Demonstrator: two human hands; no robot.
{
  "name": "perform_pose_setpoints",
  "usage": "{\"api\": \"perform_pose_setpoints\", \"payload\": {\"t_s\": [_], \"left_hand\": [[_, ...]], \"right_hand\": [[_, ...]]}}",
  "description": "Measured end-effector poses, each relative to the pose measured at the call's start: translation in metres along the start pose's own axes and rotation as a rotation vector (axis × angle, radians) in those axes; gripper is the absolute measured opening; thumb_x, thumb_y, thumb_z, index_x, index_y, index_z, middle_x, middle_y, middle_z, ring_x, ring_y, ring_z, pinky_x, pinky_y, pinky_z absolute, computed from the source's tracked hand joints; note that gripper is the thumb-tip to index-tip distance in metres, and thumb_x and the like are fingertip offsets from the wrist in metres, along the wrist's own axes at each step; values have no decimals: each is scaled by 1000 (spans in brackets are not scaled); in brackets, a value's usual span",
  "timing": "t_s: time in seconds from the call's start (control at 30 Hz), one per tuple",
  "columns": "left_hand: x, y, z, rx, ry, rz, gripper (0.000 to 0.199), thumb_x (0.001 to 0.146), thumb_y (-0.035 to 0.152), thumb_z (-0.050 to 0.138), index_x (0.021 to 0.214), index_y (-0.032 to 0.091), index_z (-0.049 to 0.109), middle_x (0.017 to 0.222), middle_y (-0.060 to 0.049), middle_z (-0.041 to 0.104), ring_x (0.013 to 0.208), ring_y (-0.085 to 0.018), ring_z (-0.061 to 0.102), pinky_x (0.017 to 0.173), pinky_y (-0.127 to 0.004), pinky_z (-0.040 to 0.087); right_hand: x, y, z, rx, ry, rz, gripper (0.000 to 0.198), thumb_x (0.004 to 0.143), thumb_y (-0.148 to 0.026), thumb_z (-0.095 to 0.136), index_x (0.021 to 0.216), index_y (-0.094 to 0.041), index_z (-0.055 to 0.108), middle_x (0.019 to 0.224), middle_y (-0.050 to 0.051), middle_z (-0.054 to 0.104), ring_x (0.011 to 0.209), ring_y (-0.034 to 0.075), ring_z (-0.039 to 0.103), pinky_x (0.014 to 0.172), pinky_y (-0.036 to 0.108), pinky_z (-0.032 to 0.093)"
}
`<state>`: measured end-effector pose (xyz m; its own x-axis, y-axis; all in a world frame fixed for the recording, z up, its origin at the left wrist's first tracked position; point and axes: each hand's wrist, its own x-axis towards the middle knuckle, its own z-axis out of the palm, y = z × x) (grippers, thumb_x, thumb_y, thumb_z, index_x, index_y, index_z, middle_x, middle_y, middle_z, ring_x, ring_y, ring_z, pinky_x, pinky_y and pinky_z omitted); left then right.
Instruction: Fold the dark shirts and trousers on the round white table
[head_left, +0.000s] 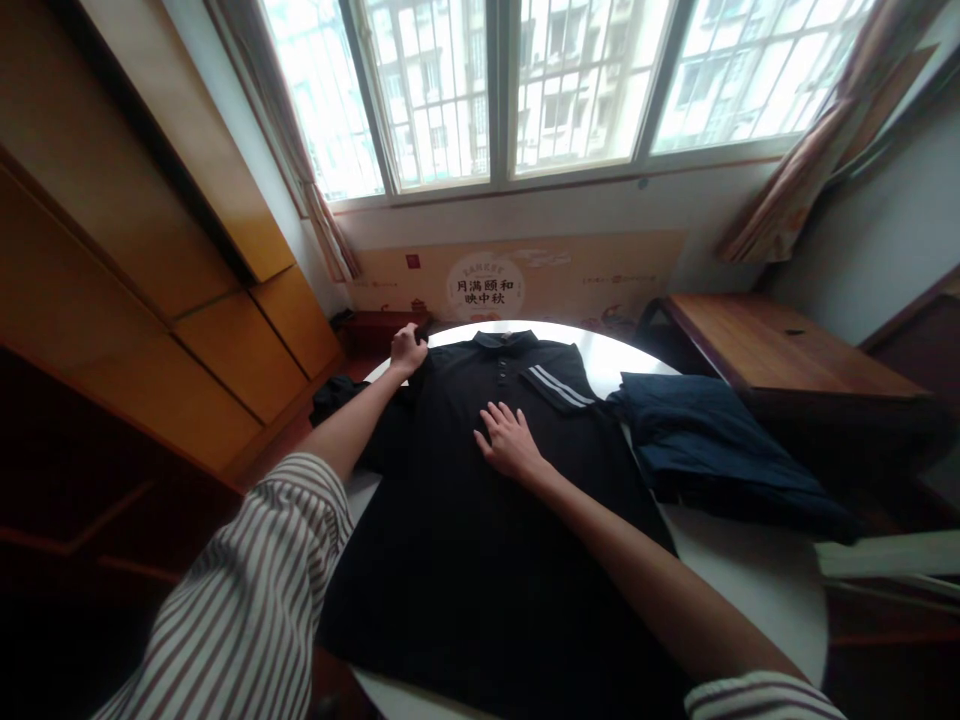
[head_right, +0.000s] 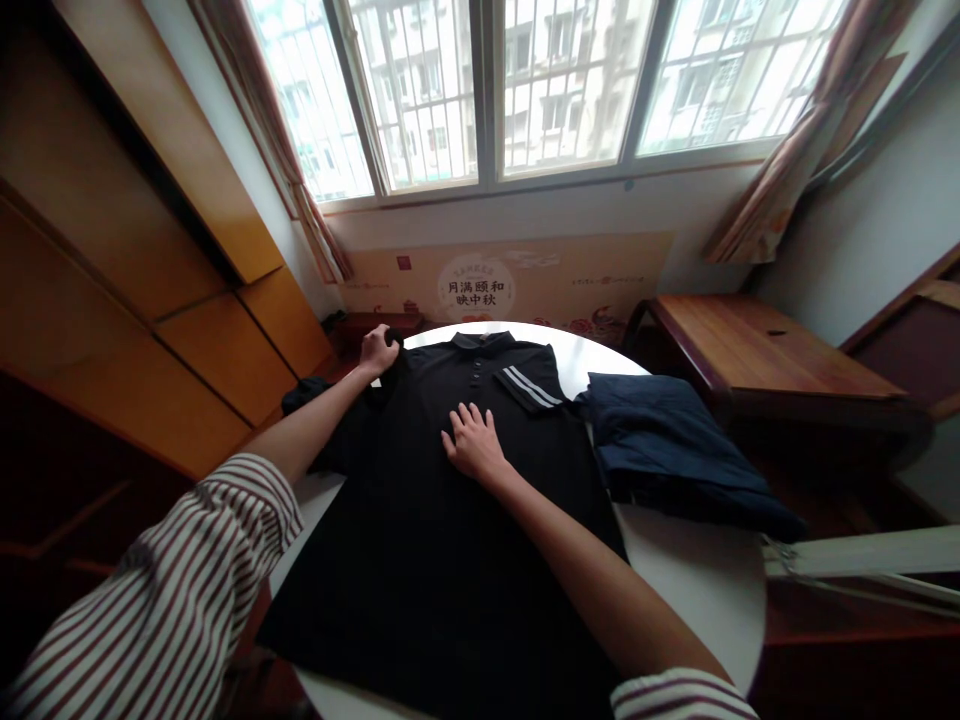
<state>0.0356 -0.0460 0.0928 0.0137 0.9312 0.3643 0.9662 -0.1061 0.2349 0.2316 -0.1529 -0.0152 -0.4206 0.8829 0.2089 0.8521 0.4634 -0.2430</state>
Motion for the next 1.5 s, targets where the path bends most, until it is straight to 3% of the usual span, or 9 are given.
{"api": "perform_pose_setpoints", "payload": {"t_s": [0.13, 0.3, 0.57, 0.73, 0.83, 1.0, 1.2, 1.37, 1.5], "left_hand": [[-16, 10, 24, -3, -182, 238, 29, 89, 22, 63, 117, 16, 62, 116, -12, 64, 105, -24, 62, 92, -34, 49], [-48, 32, 57, -63, -295, 362, 21, 87, 36, 64, 98, 19, 69, 98, -7, 69, 93, -21, 66, 83, -29, 51], [10, -4, 65, -132, -137, 70, 28, 91, 13, 48, 105, 11, 72, 109, -15, 71, 102, -25, 65, 94, -33, 48], [50, -36, 83, -230, -141, -61, 22, 88, 17, 57, 98, 14, 77, 106, -10, 75, 103, -24, 68, 96, -29, 49], [67, -44, 96, -309, -137, -89, 22, 88, 23, 61, 103, 16, 76, 109, -8, 74, 104, -21, 68, 96, -26, 48], [84, -45, 117, -405, -139, -158, 28, 83, 32, 71, 103, 15, 77, 102, -11, 76, 95, -21, 70, 90, -28, 51], [88, -52, 133, -464, -119, -205, 23, 83, 31, 69, 96, 14, 78, 95, -10, 76, 88, -21, 71, 84, -27, 53], [92, -62, 134, -488, -106, -196, 27, 87, 32, 62, 100, 13, 76, 97, -10, 75, 88, -20, 69, 80, -27, 53], [96, -68, 134, -509, -154, -139, 35, 93, 28, 50, 118, 12, 69, 112, -12, 72, 79, -17, 68, 72, -28, 55]], "right_hand": [[0, -1, 0, -3, 7, -2, 58, 99, -46, 33, 143, -11, 49, 155, 16, 39, 145, 34, 29, 116, 56, 21], [-1, -1, 0, 4, 17, -10, 58, 99, -46, 33, 144, -12, 48, 154, 16, 40, 144, 34, 30, 116, 56, 20], [-2, -3, -3, 12, 11, 0, 56, 99, -44, 35, 143, -12, 50, 154, 16, 41, 144, 33, 30, 117, 54, 19], [-4, -5, -6, 35, 2, 13, 55, 99, -43, 38, 144, -13, 49, 153, 19, 40, 144, 33, 30, 117, 55, 19], [-5, -6, -8, 61, 16, 27, 54, 98, -42, 42, 146, -18, 47, 159, 18, 28, 144, 33, 30, 116, 55, 20], [-5, -5, -10, 50, -5, -20, 49, 98, -41, 42, 145, -30, 48, 167, 4, 3, 145, 35, 27, 114, 58, 23], [-6, -3, -9, 15, -94, -48, 54, 101, -44, 33, 151, -25, 41, 159, 4, 34, 146, 37, 22, 116, 62, 17], [11, -6, -25, -56, -98, -75, 48, 98, -35, 42, 143, -18, 49, 147, 13, 49, 128, 35, 47, 101, 51, 43], [46, -11, -39, -185, -55, -122, 69, 88, -9, 48, 153, -23, 30, 155, 16, 35, 113, 30, 58, 81, 37, 54]]}}
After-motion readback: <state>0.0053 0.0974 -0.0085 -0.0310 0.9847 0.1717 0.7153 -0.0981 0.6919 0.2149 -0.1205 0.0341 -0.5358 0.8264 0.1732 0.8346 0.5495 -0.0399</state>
